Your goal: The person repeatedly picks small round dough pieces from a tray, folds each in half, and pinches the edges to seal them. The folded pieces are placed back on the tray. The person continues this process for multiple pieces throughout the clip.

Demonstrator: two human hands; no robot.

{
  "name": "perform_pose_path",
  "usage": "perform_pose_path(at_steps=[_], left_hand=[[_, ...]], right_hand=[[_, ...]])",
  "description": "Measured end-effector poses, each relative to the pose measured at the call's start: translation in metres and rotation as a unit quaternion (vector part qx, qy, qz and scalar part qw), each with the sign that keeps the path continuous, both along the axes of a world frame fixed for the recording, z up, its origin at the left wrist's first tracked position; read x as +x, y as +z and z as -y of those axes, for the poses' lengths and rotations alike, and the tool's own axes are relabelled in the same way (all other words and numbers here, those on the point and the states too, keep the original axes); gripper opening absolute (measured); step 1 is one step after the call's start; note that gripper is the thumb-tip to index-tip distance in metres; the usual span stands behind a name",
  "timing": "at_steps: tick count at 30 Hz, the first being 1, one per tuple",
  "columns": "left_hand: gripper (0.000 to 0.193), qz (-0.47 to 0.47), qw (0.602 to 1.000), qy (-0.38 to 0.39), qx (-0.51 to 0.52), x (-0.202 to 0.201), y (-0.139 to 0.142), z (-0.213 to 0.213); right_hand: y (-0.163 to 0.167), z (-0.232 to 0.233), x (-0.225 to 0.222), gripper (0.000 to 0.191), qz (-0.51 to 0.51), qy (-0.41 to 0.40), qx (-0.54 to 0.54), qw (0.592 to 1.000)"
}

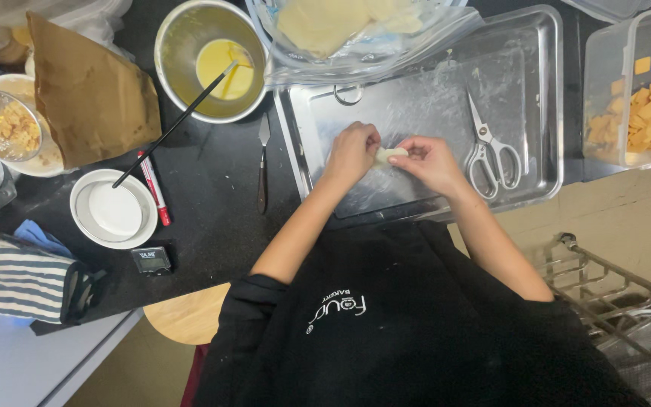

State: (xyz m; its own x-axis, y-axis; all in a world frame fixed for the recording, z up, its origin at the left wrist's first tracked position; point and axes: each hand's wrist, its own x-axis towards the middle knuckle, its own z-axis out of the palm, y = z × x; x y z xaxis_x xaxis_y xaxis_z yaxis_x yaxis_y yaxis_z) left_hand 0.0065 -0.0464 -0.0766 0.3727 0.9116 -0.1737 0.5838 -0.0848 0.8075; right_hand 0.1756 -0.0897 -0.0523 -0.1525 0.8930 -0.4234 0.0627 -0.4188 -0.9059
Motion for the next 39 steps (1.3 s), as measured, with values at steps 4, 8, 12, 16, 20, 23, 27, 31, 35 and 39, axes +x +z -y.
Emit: perform_pose_path(at_steps=[4,8,12,16,20,23,27,31,35,39], left_hand=[[0.027,0.151,0.984,0.080,-0.042,-0.013,-0.012,0.009],[0.034,0.173,0.980,0.083,-0.045,-0.038,-0.016,0.018],[0.048,0.081,0.995,-0.027,0.042,-0.064,-0.011,0.031],[0.049,0.005,0.996,-0.046,0.078,-0.073,-0.009,0.041],[0.039,-0.051,0.998,0.032,0.012,-0.064,-0.014,0.044],[0.022,-0.072,0.997,0.027,0.011,-0.059,-0.019,0.046],[0.011,-0.006,0.999,0.035,0.004,-0.057,-0.026,0.049],[0.013,0.203,0.956,0.084,-0.195,-0.044,-0.025,0.043],[0.019,0.307,0.929,0.063,-0.196,-0.039,0.009,0.033],[0.019,0.070,0.965,0.055,0.247,-0.057,0.070,0.001]], right_hand=[[-0.010,0.003,0.003,0.017,0.082,0.015,-0.015,0.996],[-0.016,0.007,0.005,0.022,0.161,0.048,0.018,0.986],[-0.018,0.004,-0.013,0.042,0.255,0.108,0.092,0.957],[-0.012,0.001,-0.022,0.028,0.379,0.171,0.316,0.853],[-0.011,-0.002,-0.025,0.026,0.364,0.183,0.257,0.876],[-0.013,-0.005,-0.023,0.028,0.344,0.186,0.140,0.910],[-0.011,-0.006,-0.014,0.021,0.092,0.129,0.000,0.987],[-0.006,-0.005,-0.014,0.019,-0.117,0.066,0.024,0.991],[0.004,-0.007,-0.012,0.021,-0.085,0.004,0.024,0.996],[0.034,-0.018,0.002,0.033,-0.076,-0.027,0.055,0.995]])
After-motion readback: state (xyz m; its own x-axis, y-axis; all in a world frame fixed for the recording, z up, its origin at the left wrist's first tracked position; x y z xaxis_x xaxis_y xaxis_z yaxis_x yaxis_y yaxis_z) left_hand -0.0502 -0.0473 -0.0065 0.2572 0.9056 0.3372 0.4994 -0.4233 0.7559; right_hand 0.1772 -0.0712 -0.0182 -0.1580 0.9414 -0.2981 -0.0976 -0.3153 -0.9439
